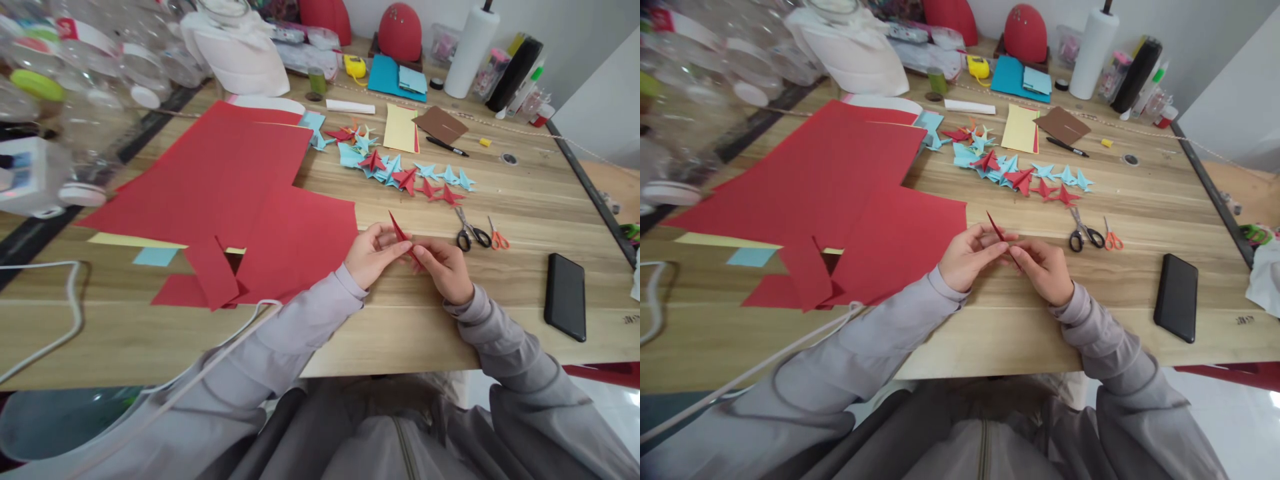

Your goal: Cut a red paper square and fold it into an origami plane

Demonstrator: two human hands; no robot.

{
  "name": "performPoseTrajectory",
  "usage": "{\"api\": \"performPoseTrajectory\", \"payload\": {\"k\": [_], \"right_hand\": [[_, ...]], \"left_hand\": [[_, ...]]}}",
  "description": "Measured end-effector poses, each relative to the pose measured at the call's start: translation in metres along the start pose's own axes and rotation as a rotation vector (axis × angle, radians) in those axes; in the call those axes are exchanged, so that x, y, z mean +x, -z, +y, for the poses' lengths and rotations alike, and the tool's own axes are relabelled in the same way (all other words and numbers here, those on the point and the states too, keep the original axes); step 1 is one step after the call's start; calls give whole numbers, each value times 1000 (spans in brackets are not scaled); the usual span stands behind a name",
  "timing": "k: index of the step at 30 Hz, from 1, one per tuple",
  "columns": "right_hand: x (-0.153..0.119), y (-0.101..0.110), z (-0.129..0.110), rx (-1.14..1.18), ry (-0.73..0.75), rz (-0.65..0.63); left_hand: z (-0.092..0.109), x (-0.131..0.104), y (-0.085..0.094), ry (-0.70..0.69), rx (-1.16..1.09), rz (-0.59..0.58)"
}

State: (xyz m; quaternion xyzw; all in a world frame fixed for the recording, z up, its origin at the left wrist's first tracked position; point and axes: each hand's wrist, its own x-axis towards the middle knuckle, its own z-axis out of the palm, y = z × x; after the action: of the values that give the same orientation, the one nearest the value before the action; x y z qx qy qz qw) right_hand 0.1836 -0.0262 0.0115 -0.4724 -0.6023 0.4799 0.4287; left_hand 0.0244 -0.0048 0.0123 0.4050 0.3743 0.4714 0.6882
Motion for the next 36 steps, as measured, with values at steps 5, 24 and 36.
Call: {"api": "performPoseTrajectory", "payload": {"k": [5, 24, 36], "right_hand": [[1, -1, -6, 51, -57, -15], [2, -2, -9, 62, -93, 38], [2, -2, -6, 32, -55, 33]], "left_hand": [[-3, 2, 1, 13, 1, -15], [-3, 3, 3, 33, -36, 9], [-2, 1, 4, 32, -21, 2]]}}
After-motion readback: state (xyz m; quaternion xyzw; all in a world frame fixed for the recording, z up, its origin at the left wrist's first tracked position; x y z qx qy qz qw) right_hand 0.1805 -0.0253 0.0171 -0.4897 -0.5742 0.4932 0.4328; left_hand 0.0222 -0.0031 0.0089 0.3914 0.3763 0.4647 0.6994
